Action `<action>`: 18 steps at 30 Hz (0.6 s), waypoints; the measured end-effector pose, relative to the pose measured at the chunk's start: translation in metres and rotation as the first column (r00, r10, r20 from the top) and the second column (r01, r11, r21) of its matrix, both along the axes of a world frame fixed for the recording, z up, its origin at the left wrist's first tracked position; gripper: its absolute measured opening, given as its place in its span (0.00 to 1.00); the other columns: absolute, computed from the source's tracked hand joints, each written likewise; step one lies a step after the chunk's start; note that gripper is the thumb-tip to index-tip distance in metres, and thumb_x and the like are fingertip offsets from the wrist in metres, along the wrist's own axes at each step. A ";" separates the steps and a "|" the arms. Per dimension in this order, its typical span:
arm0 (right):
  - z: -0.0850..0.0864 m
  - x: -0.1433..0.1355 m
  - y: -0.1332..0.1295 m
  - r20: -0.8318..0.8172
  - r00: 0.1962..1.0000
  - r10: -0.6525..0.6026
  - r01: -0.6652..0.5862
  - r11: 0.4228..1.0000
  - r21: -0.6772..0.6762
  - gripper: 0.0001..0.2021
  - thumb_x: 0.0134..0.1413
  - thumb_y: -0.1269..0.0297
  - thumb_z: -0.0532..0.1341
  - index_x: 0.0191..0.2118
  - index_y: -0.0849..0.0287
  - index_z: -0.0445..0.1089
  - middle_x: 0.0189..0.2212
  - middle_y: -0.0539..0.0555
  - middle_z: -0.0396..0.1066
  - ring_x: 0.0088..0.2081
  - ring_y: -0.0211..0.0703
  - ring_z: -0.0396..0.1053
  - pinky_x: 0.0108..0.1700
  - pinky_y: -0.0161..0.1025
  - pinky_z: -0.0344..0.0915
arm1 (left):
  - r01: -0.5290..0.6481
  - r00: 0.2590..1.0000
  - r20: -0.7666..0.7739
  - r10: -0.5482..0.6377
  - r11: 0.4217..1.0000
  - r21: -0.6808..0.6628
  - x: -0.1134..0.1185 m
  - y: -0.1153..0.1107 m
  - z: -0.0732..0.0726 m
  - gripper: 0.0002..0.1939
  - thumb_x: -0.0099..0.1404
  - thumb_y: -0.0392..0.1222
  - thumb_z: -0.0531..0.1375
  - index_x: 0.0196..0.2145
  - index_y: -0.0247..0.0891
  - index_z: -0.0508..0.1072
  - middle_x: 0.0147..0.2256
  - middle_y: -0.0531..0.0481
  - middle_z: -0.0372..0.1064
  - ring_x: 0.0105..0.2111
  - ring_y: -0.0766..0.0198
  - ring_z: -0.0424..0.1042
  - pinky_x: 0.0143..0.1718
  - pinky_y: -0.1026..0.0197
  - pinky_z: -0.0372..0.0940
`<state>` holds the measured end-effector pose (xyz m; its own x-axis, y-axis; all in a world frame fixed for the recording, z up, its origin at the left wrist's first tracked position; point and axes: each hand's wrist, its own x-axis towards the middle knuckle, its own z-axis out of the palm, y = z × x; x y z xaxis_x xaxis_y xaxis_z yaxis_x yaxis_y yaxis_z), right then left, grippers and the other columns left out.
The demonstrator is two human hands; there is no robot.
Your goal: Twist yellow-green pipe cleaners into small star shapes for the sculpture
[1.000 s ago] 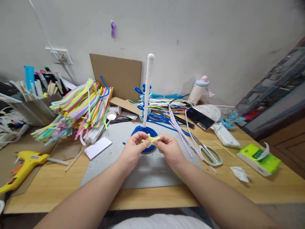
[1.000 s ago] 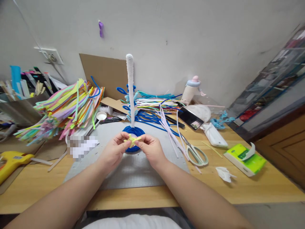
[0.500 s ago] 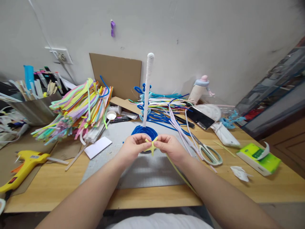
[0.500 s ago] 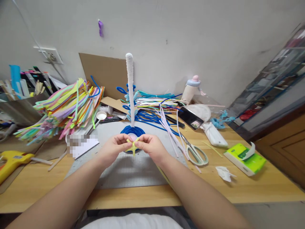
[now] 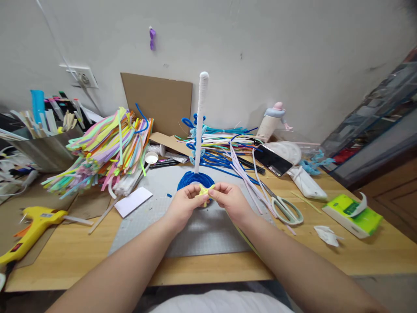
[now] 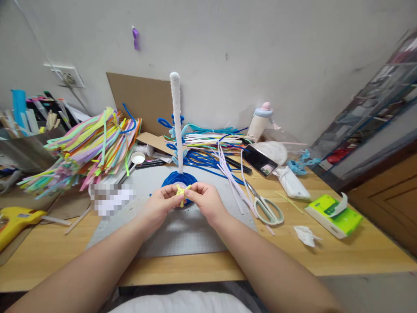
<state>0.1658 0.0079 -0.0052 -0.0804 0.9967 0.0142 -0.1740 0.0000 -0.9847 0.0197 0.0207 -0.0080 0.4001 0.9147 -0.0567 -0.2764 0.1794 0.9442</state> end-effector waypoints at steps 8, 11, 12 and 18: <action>-0.007 -0.001 -0.012 0.627 0.722 -0.293 -0.054 0.880 0.473 0.09 0.56 0.66 0.54 0.33 0.57 0.72 0.29 0.55 0.71 0.32 0.43 0.67 0.35 0.38 0.59 | -0.166 0.985 -0.048 0.166 0.986 0.005 0.001 0.002 -0.002 0.15 0.46 0.44 0.68 0.27 0.34 0.69 0.23 0.53 0.69 0.21 0.70 0.65 0.27 0.66 0.61; -0.003 0.002 -0.017 0.759 0.538 -0.367 -0.187 0.826 0.532 0.10 0.58 0.68 0.51 0.34 0.58 0.71 0.29 0.56 0.70 0.32 0.43 0.66 0.35 0.38 0.57 | -0.185 0.975 -0.116 0.189 0.982 0.048 0.000 0.002 -0.001 0.14 0.45 0.44 0.68 0.27 0.34 0.69 0.24 0.52 0.70 0.21 0.70 0.65 0.26 0.65 0.62; -0.001 0.003 -0.018 0.785 0.488 -0.381 -0.222 0.816 0.533 0.11 0.59 0.68 0.51 0.34 0.58 0.71 0.29 0.56 0.70 0.32 0.43 0.66 0.34 0.38 0.56 | -0.187 0.969 -0.149 0.196 0.980 0.073 -0.001 0.002 0.000 0.14 0.45 0.44 0.67 0.27 0.34 0.69 0.24 0.52 0.70 0.21 0.70 0.65 0.25 0.65 0.62; 0.014 0.017 -0.013 0.800 0.561 -0.213 -0.396 0.779 0.486 0.09 0.57 0.68 0.53 0.34 0.58 0.71 0.29 0.55 0.71 0.32 0.41 0.65 0.34 0.37 0.57 | 0.083 0.937 -0.347 -0.050 0.993 0.081 -0.014 0.007 0.011 0.10 0.48 0.42 0.66 0.26 0.34 0.71 0.21 0.52 0.67 0.19 0.70 0.63 0.22 0.66 0.60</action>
